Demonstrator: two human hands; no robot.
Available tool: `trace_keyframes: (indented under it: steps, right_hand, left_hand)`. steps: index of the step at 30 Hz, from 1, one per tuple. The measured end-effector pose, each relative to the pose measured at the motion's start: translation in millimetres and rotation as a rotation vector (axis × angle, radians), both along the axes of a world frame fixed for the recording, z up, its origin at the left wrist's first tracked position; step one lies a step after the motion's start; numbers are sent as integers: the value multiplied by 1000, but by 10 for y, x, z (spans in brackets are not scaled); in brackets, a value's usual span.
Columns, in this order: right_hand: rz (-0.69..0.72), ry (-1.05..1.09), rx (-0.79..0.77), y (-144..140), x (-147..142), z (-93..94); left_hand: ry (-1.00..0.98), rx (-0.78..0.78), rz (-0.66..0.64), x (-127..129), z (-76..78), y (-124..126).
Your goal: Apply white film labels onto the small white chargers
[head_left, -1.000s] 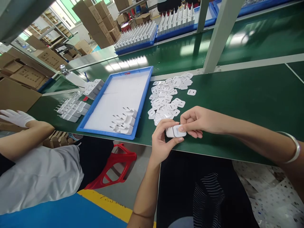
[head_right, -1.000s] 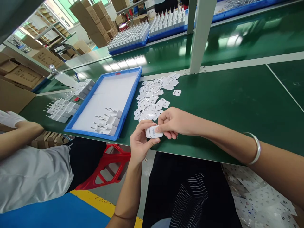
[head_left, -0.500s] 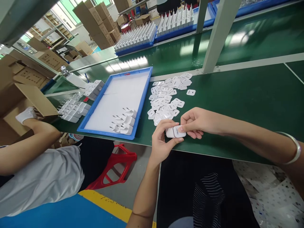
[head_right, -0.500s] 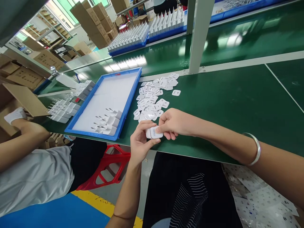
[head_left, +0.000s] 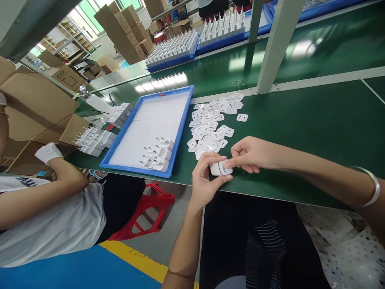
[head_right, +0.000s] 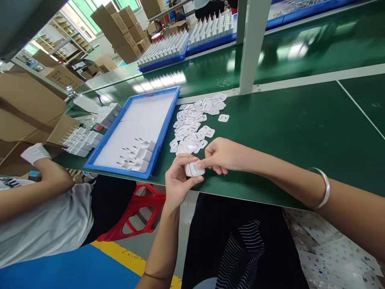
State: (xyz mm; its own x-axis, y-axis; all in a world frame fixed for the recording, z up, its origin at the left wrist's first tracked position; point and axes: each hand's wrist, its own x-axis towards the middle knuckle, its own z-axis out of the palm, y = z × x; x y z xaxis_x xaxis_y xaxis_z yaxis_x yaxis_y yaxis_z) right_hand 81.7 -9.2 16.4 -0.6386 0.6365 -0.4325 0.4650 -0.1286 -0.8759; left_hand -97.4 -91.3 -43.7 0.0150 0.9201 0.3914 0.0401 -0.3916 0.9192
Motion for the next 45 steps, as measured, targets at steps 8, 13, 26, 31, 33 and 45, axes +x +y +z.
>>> trace_keyframes:
  steps: [8,13,26,31,33,45]
  right_hand:
    - [66,298,-277,42,-64,-175]
    - [-117,461,-384,141,-54,-333]
    - [-188,477,-437,129,-63,-328]
    - [-205,481,-436,112,-68,-328]
    - [-206,488,-447,109,-65,-327]
    - [-308,568,-553,161,-44,-388]
  left_hand:
    - [-419,-189,-118,-14,24,-32]
    - [-623,-211,-129,-5,96,-57]
    - [-457,-197,-69,-2,47,-39]
    - [-365,-137,-66,8,-34,-41]
    - [-340,-123,-66,9,-58,-45]
    - [-527,-223,-44,22,50,-11]
